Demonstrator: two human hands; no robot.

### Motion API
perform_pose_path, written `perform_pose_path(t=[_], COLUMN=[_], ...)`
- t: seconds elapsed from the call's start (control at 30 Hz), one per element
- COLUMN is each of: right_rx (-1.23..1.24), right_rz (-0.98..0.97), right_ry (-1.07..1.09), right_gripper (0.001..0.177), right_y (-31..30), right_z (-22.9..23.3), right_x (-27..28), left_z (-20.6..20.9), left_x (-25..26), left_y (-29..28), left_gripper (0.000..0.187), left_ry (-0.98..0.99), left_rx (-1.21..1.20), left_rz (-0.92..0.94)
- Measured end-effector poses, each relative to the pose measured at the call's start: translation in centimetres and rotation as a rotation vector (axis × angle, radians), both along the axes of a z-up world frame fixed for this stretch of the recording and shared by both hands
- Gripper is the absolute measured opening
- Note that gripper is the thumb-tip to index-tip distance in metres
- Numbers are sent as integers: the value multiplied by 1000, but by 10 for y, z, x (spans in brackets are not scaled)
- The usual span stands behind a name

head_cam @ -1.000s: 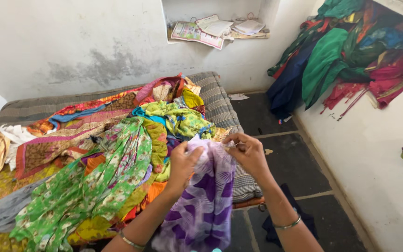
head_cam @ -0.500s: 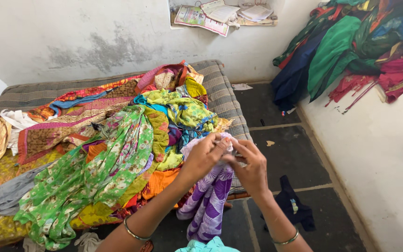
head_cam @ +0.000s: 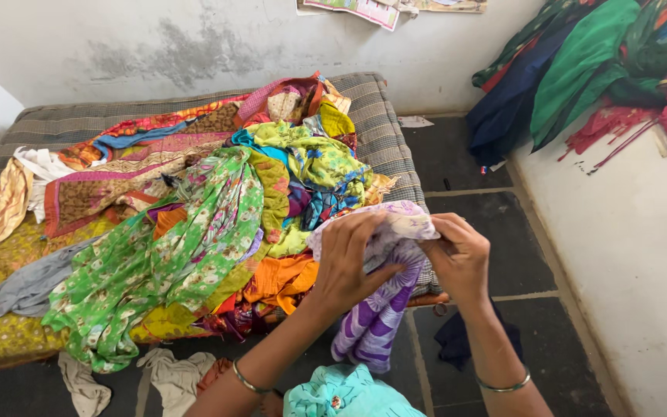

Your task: The person folds a purple patterned cloth by hand on a bed covered with other colorful fabrics. The person then places the folded cloth into a shelf among other folded clothes.

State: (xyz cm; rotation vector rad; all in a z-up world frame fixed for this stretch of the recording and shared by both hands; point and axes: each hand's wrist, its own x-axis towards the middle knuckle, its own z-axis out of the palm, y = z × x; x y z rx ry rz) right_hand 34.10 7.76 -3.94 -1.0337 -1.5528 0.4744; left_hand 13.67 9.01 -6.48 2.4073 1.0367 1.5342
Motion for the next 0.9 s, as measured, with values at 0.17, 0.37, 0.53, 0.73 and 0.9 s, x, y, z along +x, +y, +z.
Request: perform_pose_path(t=[0.17,0.37,0.53,0.73,0.9], right_rx=[-17,123,-14,-25,-8], right_rz=[76,152,164,171,119], right_ry=[-73,-197,54,118,175], right_gripper=[33,36,28,23,21], right_y=[-6,-8,-14,-20,-26], right_z=[23,41,43,40,36], right_x=[19,37,46,52,73], left_z=[-53,-109,-155,-194,-195], left_x=[-16,-36,-36,6,-6], left_y=[16,43,34,21,46], left_gripper=[132,147,138,109,86], left_ry=[14,70,-374,-789,-964], left_rx=[-41,-405,-630,-1423,-1190], left_rz=[16,-12,-202,-527,-336])
